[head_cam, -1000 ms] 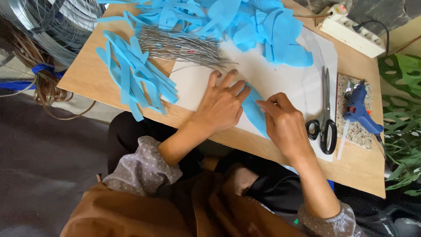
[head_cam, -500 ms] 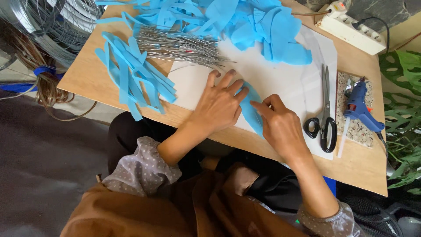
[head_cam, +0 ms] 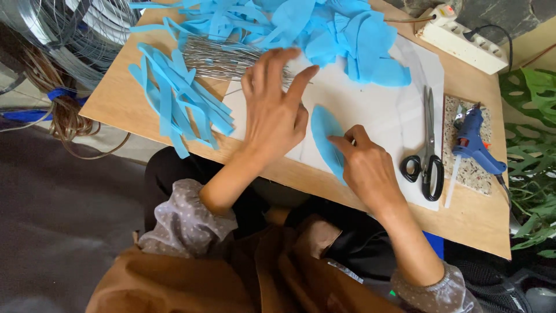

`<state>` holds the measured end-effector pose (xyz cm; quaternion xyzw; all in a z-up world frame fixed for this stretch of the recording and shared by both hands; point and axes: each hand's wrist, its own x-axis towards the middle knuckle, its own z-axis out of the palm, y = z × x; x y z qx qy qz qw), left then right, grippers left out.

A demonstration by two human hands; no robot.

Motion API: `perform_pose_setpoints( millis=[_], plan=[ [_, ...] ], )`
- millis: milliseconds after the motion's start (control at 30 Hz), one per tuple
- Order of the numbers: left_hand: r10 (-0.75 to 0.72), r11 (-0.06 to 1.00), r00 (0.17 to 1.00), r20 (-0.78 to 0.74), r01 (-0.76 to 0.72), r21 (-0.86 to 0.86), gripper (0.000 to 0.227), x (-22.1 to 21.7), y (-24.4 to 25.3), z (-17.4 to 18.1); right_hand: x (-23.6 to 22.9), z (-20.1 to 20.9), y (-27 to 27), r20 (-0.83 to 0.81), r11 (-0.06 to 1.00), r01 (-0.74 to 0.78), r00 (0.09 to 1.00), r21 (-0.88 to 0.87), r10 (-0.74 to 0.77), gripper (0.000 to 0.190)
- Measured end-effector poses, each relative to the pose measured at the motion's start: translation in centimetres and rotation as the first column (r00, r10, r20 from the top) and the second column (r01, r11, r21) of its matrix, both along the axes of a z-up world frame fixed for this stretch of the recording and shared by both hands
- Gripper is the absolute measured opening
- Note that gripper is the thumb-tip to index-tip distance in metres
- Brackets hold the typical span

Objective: Assembling artificial flower petals by gluing wires to foam cutouts and trimming them with scissors

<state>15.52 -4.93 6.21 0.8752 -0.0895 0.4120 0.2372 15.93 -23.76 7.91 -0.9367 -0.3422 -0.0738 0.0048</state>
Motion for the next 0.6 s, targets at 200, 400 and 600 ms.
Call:
perform_pose_setpoints(
  millis=[200, 400, 600],
  plan=[
    [-0.322, 0.937, 0.946, 0.04, 0.312, 0.159, 0.021, 0.2, -2.2, -3.4, -1.1, 1.2, 0.4, 0.001, 0.999, -0.008, 1.0, 0.053, 0.008, 0.033],
    [-0.326, 0.907, 0.945, -0.013, 0.316, 0.277, 0.015, 1.0, -3.2, -6.0, -1.1, 0.8, -0.2, -0.018, 0.993, -0.014, 1.0, 0.114, 0.017, 0.033],
    [-0.354, 0.897, 0.935, 0.039, 0.327, 0.296, 0.02, 0.4, -2.7, -5.4, -1.3, -0.5, -1.5, 0.022, 0.986, -0.028, 0.999, 0.164, 0.025, 0.029]
  ],
)
